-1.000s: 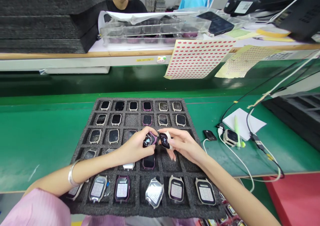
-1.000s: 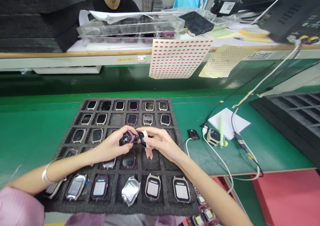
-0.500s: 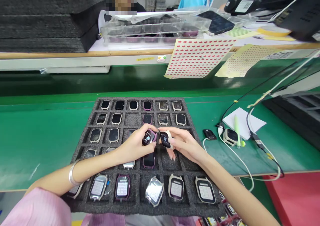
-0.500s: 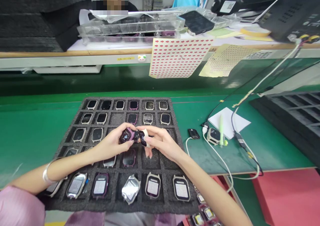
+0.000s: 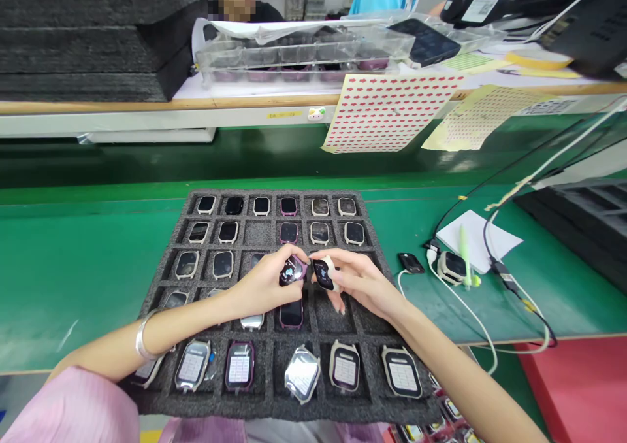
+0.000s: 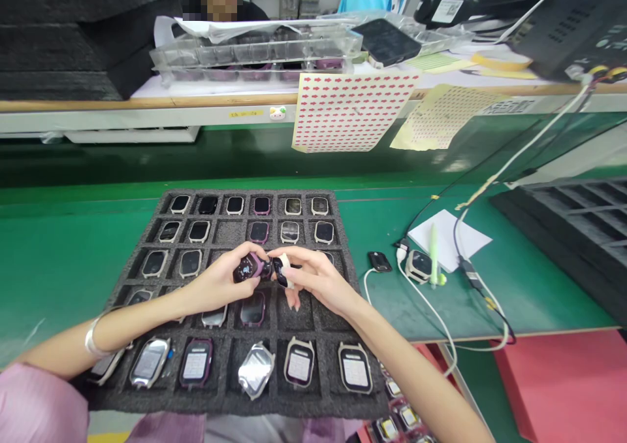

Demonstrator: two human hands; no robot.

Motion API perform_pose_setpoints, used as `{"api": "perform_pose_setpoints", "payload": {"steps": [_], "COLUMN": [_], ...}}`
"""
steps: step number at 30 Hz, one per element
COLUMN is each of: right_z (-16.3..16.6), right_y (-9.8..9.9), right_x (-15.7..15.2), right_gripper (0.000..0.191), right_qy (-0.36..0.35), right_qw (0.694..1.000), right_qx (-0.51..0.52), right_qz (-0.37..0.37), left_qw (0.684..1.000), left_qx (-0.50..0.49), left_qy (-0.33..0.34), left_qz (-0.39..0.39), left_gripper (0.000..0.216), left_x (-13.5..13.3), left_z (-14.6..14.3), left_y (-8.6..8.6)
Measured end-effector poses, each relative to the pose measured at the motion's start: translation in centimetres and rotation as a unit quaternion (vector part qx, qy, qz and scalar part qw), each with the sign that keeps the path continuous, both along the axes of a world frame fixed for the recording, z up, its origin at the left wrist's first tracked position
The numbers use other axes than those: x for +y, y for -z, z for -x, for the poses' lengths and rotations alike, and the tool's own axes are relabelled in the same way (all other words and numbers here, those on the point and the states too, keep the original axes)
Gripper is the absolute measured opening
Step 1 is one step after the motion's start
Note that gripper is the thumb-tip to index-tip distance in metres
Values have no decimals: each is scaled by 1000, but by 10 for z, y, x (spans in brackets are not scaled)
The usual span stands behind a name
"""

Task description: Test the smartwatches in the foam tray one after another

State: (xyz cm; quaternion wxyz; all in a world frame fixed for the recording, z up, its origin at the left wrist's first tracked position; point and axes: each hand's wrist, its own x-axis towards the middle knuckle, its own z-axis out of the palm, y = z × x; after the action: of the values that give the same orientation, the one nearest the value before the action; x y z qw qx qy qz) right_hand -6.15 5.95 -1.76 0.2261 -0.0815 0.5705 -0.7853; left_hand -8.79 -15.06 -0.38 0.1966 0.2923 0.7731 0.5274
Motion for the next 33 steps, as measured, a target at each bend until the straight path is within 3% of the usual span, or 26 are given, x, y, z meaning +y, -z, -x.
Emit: {"api": "perform_pose_setpoints", "payload": {"steps": [5, 20, 23, 27, 33], "right_z": [1, -1, -1, -3, -12], "right_y": [1, -1, -2, -1, 3], "right_x": [0, 0, 3, 8, 7], "right_gripper": [40, 40, 44, 37, 30], "right_qy": [-6, 4, -9, -8, 51], "right_qw": [1000, 1000, 1000, 999, 998], "right_qx": [10, -2, -13, -33, -42], "right_qz": [-17, 0, 13, 22, 12], "left_qw": [999, 1000, 995, 953, 905], "left_qx": [15, 7, -88, -264, -365], "left_qy": [44, -14, -28, -37, -61], "left_qz": [6, -3, -39, -142, -208], "left_gripper": [27, 28, 38, 47, 43], "left_x": [0, -1, 0, 3, 4], "left_z": [-2, 2, 2, 4, 3], "left_y": [1, -1, 4, 5, 4]}}
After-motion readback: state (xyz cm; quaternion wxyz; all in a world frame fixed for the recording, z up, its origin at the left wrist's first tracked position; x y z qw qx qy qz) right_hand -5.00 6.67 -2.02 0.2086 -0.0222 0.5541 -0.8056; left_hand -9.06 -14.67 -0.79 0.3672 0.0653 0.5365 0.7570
